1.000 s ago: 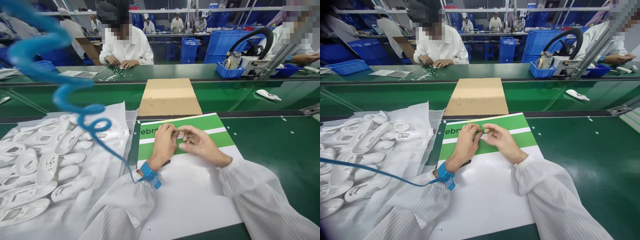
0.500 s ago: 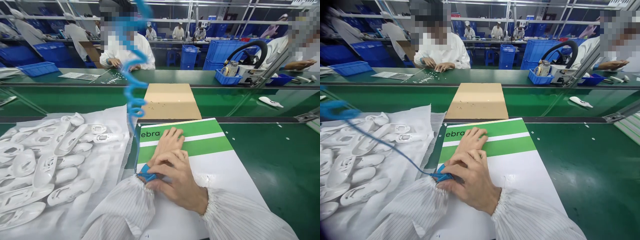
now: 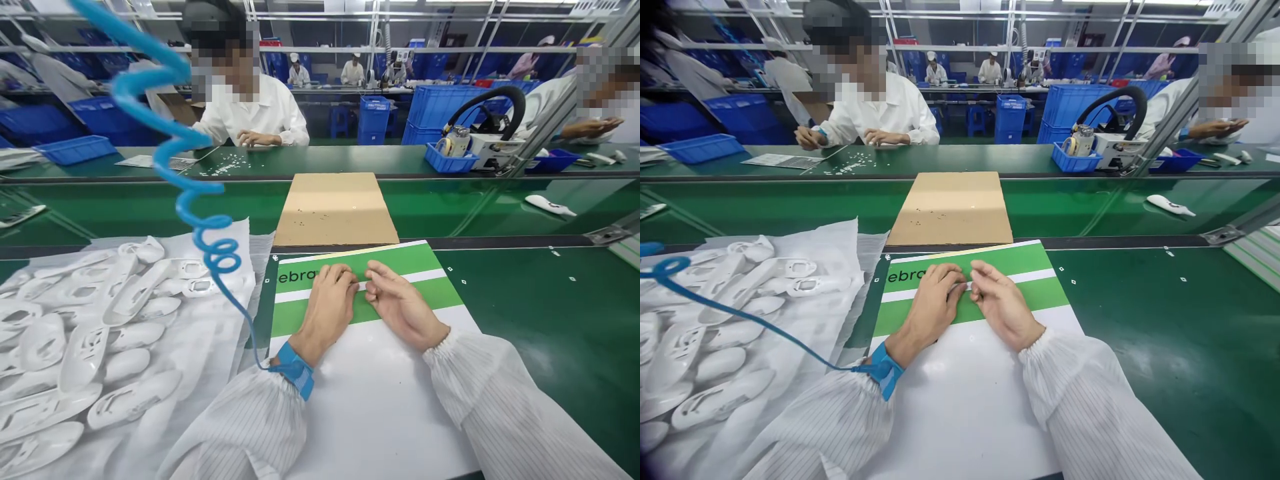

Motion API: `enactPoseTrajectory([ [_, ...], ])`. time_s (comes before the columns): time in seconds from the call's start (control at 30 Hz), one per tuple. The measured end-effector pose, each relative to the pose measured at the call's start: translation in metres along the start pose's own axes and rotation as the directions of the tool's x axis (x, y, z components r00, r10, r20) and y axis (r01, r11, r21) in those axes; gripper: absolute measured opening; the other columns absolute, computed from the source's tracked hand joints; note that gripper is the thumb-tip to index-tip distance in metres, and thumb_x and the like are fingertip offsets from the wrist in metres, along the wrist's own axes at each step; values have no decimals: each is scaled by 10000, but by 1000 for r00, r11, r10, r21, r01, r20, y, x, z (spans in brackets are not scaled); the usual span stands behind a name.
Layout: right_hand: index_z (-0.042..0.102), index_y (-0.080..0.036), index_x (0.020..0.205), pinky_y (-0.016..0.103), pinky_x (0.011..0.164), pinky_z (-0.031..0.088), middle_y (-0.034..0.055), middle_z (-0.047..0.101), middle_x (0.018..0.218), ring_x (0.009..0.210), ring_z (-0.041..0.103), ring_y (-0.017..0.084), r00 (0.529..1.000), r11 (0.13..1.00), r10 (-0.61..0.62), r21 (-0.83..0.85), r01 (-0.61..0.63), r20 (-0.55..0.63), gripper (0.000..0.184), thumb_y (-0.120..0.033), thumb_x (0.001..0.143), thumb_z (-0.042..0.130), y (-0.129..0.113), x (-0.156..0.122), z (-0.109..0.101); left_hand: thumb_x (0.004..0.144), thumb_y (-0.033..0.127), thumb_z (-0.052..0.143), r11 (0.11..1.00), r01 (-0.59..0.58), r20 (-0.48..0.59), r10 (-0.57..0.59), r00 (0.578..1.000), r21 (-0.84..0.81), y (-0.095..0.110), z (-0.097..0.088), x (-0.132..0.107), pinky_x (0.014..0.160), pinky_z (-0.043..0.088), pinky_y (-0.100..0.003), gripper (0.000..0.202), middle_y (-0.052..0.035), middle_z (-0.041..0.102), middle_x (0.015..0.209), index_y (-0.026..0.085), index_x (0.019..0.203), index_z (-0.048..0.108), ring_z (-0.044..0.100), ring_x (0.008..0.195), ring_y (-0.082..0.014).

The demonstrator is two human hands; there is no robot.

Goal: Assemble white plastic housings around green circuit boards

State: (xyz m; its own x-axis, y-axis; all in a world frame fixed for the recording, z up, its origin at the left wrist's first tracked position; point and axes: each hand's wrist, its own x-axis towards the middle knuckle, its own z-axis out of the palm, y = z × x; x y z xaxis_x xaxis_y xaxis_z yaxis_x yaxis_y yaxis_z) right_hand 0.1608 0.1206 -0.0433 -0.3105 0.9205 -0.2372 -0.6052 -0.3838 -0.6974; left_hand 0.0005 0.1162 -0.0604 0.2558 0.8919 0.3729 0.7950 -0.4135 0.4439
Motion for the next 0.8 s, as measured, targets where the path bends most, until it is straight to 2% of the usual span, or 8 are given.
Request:
enactPoseTrajectory([
  [0.17,710,-231,930,260,719,374,-30,538,849,713,430,89,999,994,-13,-105,18,49,228,-258,727,810,4,-6,7,964,143,458,1000,-5,2,5,1000,5,0,0,0,890,456,-411,149,-68,613,1122,185,957,601,528,1009,-235],
  [0.47,707,-228,926,264,727,369,-18,553,903,733,433,93,1000,994,-5,-105,8,29,251,-263,705,822,4,-4,6,971,143,448,1000,5,16,-5,1000,7,2,-1,-1,891,462,-409,161,-71,609,1120,183,976,603,528,1012,-235],
  [0.73,692,-224,886,278,732,358,-29,541,847,716,423,95,999,993,-5,-121,10,39,228,-268,702,821,2,-6,8,965,140,454,1000,4,8,-4,1000,5,1,-1,0,916,474,-416,165,-79,624,1129,178,971,615,550,1025,-235],
  [0.8,694,-230,881,286,733,360,-31,539,840,714,422,99,999,991,-9,-130,14,35,226,-275,699,821,2,-6,8,971,162,457,1000,13,17,-13,1000,7,1,-1,0,947,473,-423,169,-83,628,1184,177,1006,621,555,1081,-240],
])
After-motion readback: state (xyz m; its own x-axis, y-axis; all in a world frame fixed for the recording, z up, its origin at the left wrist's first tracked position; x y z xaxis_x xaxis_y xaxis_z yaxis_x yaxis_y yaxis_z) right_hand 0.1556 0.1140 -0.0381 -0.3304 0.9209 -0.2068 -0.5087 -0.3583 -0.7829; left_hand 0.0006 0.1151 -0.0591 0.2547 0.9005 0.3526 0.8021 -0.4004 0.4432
